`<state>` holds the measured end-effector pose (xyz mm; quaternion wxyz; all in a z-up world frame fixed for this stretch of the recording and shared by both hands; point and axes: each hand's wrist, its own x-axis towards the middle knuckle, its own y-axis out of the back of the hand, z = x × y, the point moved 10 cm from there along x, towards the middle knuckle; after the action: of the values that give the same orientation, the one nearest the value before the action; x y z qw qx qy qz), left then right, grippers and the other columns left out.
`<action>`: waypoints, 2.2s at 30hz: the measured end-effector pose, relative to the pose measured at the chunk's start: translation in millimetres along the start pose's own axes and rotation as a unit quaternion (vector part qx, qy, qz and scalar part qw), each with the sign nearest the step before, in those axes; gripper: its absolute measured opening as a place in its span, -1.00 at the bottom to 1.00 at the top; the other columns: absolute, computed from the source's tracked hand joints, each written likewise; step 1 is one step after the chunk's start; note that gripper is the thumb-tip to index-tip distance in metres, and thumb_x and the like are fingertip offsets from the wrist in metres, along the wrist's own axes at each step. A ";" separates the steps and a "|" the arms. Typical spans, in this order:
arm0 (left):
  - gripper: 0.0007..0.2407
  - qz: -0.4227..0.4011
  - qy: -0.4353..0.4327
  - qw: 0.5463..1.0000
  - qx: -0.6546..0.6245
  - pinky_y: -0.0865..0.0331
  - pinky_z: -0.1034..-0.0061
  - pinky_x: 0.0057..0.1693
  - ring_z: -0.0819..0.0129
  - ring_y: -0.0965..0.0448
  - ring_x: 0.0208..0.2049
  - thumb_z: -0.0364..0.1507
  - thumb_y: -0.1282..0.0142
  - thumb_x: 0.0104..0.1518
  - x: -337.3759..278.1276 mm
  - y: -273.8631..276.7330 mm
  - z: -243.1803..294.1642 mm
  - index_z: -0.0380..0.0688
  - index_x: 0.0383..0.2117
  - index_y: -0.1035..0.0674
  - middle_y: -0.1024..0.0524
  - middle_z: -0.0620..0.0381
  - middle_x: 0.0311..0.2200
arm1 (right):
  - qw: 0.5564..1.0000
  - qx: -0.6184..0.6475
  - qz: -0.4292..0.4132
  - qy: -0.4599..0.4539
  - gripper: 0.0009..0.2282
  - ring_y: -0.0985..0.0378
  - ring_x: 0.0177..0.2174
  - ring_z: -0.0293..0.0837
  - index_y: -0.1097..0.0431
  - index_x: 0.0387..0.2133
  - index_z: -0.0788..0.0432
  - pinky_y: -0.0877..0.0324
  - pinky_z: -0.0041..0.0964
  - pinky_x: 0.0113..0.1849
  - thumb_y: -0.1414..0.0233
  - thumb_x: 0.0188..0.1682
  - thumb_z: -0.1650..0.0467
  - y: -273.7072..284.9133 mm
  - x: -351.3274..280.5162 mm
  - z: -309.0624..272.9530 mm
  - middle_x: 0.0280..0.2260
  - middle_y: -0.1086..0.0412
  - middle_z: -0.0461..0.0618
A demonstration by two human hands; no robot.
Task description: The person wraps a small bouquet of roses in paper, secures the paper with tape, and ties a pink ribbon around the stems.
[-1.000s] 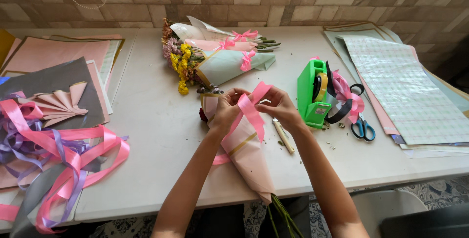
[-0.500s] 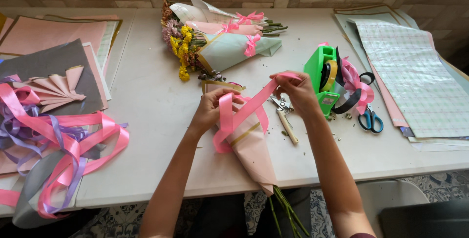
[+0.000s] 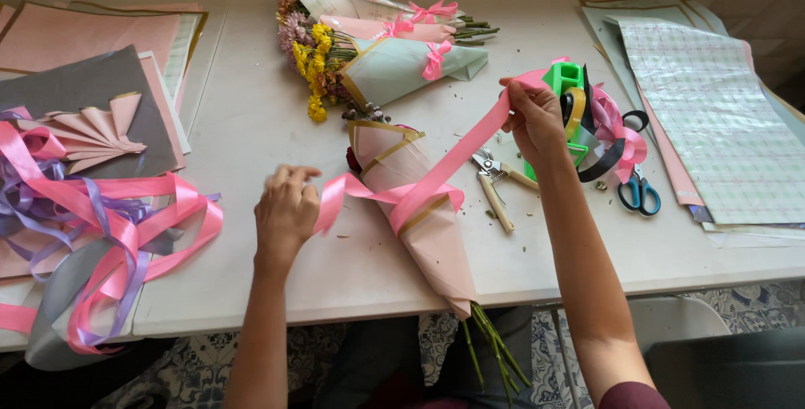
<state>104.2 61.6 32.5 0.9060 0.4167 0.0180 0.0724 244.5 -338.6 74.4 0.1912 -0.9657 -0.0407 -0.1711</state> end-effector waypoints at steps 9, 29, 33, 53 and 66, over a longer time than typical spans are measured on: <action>-0.65 -0.079 -0.293 0.943 0.138 -0.35 0.14 0.04 0.07 -0.44 -0.06 -0.10 0.00 0.26 1.1 -114.4 115.1 -0.09 -0.08 -0.58 -0.40 0.09 -0.14 | 0.994 0.041 -0.099 0.024 -0.83 -0.34 -0.63 -0.19 -0.41 -0.15 0.38 -0.37 -0.39 -0.56 0.02 0.19 0.43 5.6 12.1 11.6 -0.50 -0.31 0.15; -0.81 -0.125 -0.266 0.943 -0.159 -0.48 0.27 -0.18 0.06 -0.63 -0.38 -0.30 -0.05 0.28 -14.1 -123.0 117.4 -0.04 -0.46 -0.59 -0.55 0.02 -0.54 | 0.878 -0.389 -0.222 0.167 -0.59 -0.53 -0.05 0.15 -0.43 0.04 0.20 -0.45 0.01 -0.04 -0.13 -0.14 0.62 -120.2 -142.5 5.2 -0.02 -0.45 0.12; -0.80 -0.098 -0.305 0.922 -0.217 -0.48 0.35 -0.16 0.08 -0.62 -0.40 -0.36 -0.04 0.32 -30.4 -98.2 136.3 -0.07 -0.49 -0.53 -0.50 0.03 -0.57 | 0.856 -0.442 -0.211 0.168 -0.62 -0.50 0.03 0.12 -0.48 0.00 0.07 -0.41 0.02 0.01 -0.17 -0.13 0.56 -116.7 -148.9 24.8 0.05 -0.38 0.03; -0.74 -0.050 -0.187 0.927 -0.321 -0.42 0.37 -0.20 0.23 -0.54 -0.40 -0.33 -0.22 0.21 -35.4 -133.0 101.3 -0.17 -0.58 -0.50 -0.61 -0.03 -0.37 | 0.943 -0.101 -0.282 -0.142 -0.70 -0.47 -0.33 -0.21 -0.27 0.07 0.25 -0.35 -0.29 -0.18 0.14 0.07 0.62 -110.0 -158.6 33.7 -0.33 -0.53 0.08; -0.77 -0.066 -0.049 0.918 -0.387 -0.20 0.59 -0.44 0.52 -0.31 -0.61 -0.35 -0.20 0.17 -43.9 -117.8 119.9 0.00 -0.65 -0.50 -0.44 0.21 -0.76 | 0.898 -0.434 -0.072 -0.011 -0.67 -0.61 -0.26 0.08 -0.57 -0.25 0.21 -0.54 -0.14 -0.17 -0.38 -0.19 0.26 -77.3 -175.4 26.6 -0.23 -0.49 0.14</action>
<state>85.7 -110.7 20.3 0.9990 0.0341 -0.0283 -0.0072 77.2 -259.3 18.0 -0.2604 -0.9490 -0.0337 -0.1742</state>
